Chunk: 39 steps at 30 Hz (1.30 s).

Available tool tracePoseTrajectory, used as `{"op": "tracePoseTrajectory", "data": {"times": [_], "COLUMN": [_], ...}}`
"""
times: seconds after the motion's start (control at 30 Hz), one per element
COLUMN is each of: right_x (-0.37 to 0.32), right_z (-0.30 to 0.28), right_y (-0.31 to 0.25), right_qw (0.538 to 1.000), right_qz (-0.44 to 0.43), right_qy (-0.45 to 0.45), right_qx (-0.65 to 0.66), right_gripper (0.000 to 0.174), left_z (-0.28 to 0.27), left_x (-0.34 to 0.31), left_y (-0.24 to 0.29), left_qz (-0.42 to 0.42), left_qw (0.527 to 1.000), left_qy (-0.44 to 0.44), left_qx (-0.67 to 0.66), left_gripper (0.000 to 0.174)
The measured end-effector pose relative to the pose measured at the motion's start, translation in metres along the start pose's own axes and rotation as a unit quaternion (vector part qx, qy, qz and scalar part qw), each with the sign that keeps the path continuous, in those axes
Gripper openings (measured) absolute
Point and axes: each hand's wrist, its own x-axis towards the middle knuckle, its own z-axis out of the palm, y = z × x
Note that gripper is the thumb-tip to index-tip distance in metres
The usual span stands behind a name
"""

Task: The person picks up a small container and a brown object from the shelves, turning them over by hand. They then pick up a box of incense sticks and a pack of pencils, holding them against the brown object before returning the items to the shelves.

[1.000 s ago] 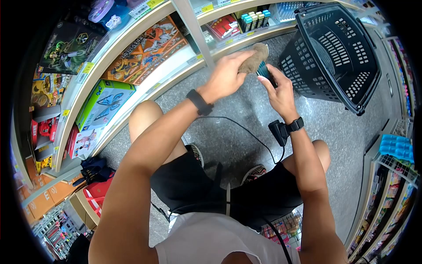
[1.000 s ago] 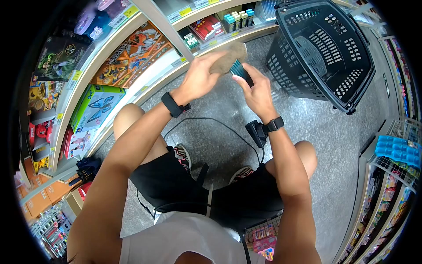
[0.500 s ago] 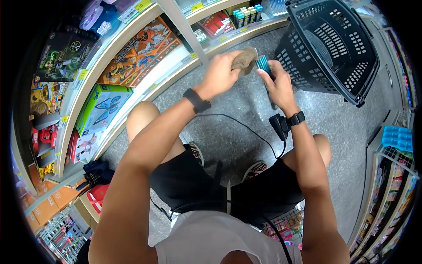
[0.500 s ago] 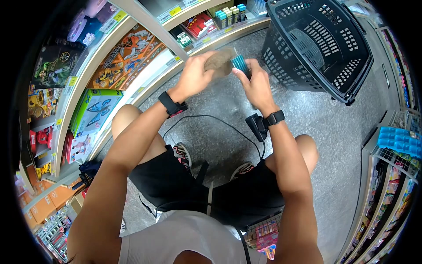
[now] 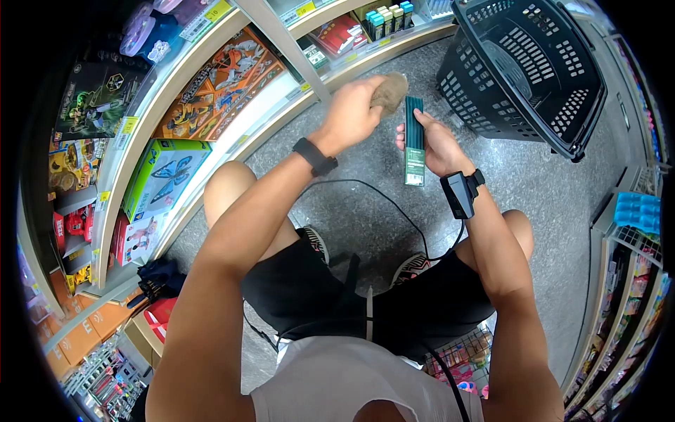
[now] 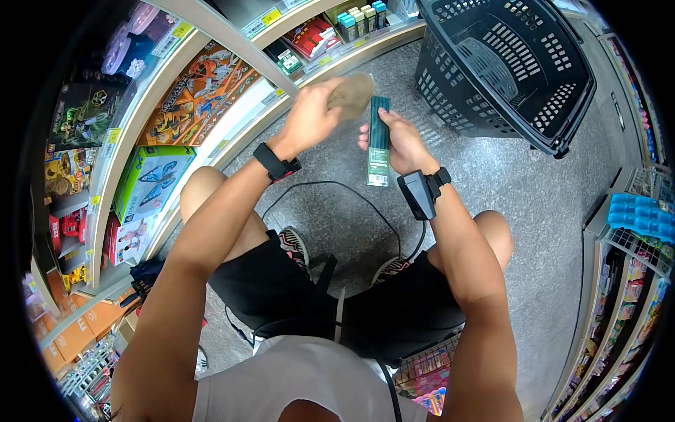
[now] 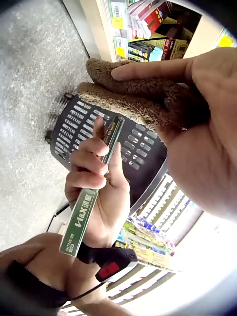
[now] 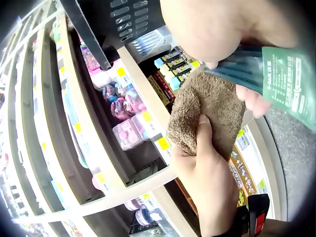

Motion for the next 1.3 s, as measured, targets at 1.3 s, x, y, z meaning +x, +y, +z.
{"op": "tracePoseTrajectory", "data": {"times": [1.3], "right_x": [0.037], "right_z": [-0.009], "right_y": [-0.037], "right_qw": [0.981], "right_qz": [-0.177], "right_qy": [0.035], "right_qx": [0.072], "right_gripper": [0.056], "left_z": [0.026], "left_x": [-0.096], "left_y": [0.036], "left_qz": [0.112], "left_qw": [0.898], "left_qy": [-0.398], "left_qx": [0.151], "left_gripper": [0.033]}}
